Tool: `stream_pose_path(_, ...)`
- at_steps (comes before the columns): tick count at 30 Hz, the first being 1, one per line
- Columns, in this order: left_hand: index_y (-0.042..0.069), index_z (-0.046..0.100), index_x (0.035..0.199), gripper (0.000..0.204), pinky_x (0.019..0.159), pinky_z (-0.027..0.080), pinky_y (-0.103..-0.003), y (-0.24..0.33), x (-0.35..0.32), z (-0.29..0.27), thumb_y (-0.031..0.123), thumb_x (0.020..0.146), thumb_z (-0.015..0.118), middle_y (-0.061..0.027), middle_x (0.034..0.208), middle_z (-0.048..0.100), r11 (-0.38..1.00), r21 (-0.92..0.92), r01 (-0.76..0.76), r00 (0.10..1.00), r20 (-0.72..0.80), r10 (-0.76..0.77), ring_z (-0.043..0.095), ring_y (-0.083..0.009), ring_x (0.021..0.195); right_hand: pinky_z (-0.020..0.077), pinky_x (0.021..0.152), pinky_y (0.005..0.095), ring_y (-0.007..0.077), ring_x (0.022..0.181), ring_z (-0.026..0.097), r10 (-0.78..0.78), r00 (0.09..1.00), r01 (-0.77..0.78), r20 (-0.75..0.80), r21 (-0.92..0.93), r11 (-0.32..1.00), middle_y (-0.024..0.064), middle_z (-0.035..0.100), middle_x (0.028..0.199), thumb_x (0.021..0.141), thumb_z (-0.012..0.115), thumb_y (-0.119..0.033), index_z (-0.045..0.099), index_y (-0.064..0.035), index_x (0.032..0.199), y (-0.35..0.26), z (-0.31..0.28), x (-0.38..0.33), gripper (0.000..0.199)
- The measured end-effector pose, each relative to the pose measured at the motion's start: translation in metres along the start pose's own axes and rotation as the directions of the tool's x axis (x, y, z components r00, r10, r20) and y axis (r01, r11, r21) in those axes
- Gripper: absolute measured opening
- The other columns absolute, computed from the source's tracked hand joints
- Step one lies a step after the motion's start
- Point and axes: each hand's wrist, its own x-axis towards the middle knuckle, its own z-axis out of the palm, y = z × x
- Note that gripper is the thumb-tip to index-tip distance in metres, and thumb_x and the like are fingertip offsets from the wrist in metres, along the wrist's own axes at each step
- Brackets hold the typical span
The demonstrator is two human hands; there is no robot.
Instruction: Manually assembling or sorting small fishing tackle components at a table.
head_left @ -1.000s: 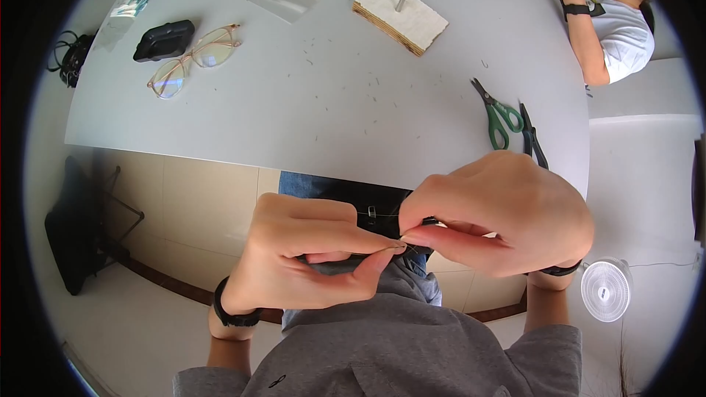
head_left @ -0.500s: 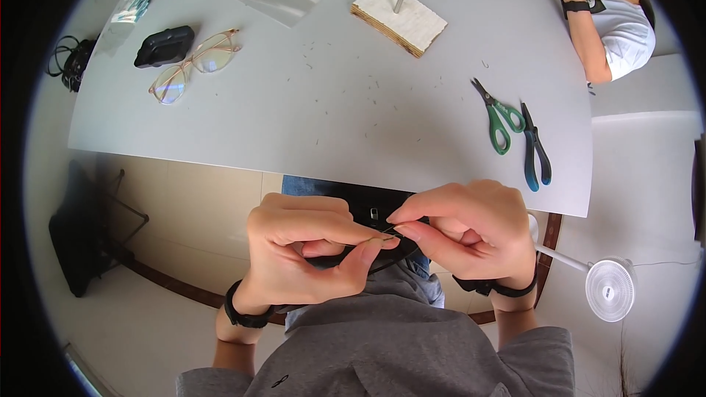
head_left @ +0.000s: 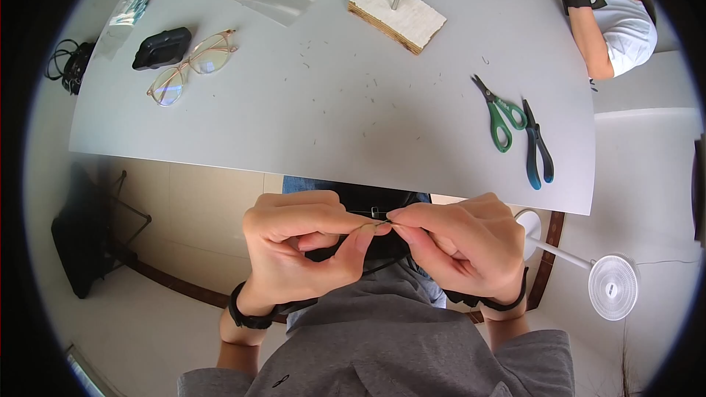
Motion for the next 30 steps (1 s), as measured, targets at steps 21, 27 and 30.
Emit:
stream_pose_path(21,0.002,0.072,0.082,0.026,0.043,0.015,-0.020,-0.001,0.000,0.002,-0.011,0.061,0.066,0.0060,0.048,0.033,0.993,0.100,-0.060,0.997,-0.045,0.065,0.024,-0.0016,0.043,0.0324,0.037,0.0233,0.0104,0.040,0.045,-0.083,0.994,0.094,0.068,-0.187,0.978,0.0034,0.050,0.053,0.068,0.069,0.005,0.063,0.0060,0.094,-0.003,-0.004,-0.007,0.027)
stream_pose_path(27,0.003,0.072,0.082,0.026,0.042,0.015,-0.021,0.001,0.000,0.002,-0.010,0.059,0.067,0.0050,0.047,0.032,0.985,0.164,-0.047,0.999,-0.017,0.050,0.023,-0.0026,0.043,0.0311,0.037,0.0255,0.0098,0.041,0.041,-0.132,0.989,0.146,0.071,-0.247,0.958,0.0010,0.041,0.052,0.066,0.066,0.002,0.062,0.0083,0.096,-0.006,-0.008,-0.004,0.031)
stream_pose_path(30,0.003,0.072,0.081,0.026,0.042,0.015,-0.022,0.002,0.002,0.003,-0.010,0.059,0.067,0.0041,0.048,0.032,0.981,0.183,-0.063,0.998,-0.008,0.066,0.024,-0.0033,0.043,0.0312,0.037,0.0258,0.0104,0.042,0.041,-0.153,0.983,0.175,0.098,-0.289,0.941,0.0008,0.040,0.052,0.062,0.066,-0.002,0.063,0.0060,0.093,-0.005,-0.012,0.000,0.032)
